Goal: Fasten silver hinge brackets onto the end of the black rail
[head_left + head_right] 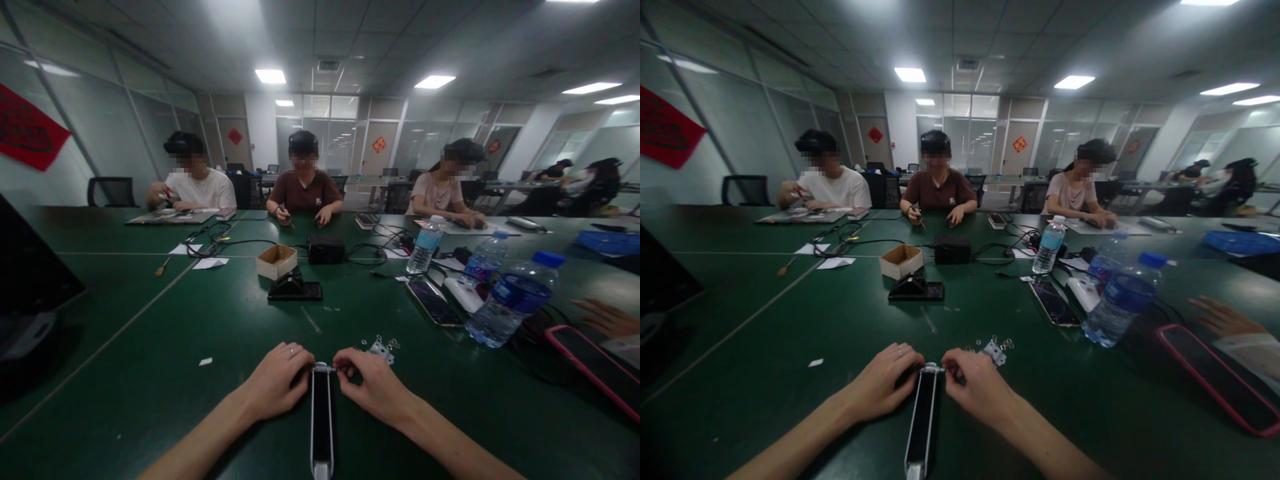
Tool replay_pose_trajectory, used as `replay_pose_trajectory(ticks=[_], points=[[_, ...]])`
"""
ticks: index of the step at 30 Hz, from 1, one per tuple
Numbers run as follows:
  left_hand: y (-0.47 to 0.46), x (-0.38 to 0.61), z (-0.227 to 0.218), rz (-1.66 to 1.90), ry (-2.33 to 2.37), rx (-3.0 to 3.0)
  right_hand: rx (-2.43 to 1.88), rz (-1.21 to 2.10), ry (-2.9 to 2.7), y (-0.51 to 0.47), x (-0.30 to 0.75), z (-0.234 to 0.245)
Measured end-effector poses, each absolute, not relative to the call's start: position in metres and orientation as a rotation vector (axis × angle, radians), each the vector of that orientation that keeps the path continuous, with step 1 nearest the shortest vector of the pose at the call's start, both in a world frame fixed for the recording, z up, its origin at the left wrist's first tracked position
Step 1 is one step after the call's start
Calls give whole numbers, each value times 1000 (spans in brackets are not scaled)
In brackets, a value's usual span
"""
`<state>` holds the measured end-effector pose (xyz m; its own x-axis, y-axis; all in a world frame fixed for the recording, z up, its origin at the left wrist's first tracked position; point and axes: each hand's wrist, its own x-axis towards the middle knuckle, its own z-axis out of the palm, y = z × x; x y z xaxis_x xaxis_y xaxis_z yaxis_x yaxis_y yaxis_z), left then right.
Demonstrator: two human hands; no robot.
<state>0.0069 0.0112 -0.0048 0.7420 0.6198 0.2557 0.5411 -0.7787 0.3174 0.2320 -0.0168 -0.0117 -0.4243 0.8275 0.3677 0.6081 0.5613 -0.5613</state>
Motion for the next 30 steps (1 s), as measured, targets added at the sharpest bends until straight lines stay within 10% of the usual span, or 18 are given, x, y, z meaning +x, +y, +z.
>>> replay_pose_trajectory(ticks=[30], points=[[11, 7, -5, 526, 906, 2734, -1216, 821, -1849, -21, 224, -11]])
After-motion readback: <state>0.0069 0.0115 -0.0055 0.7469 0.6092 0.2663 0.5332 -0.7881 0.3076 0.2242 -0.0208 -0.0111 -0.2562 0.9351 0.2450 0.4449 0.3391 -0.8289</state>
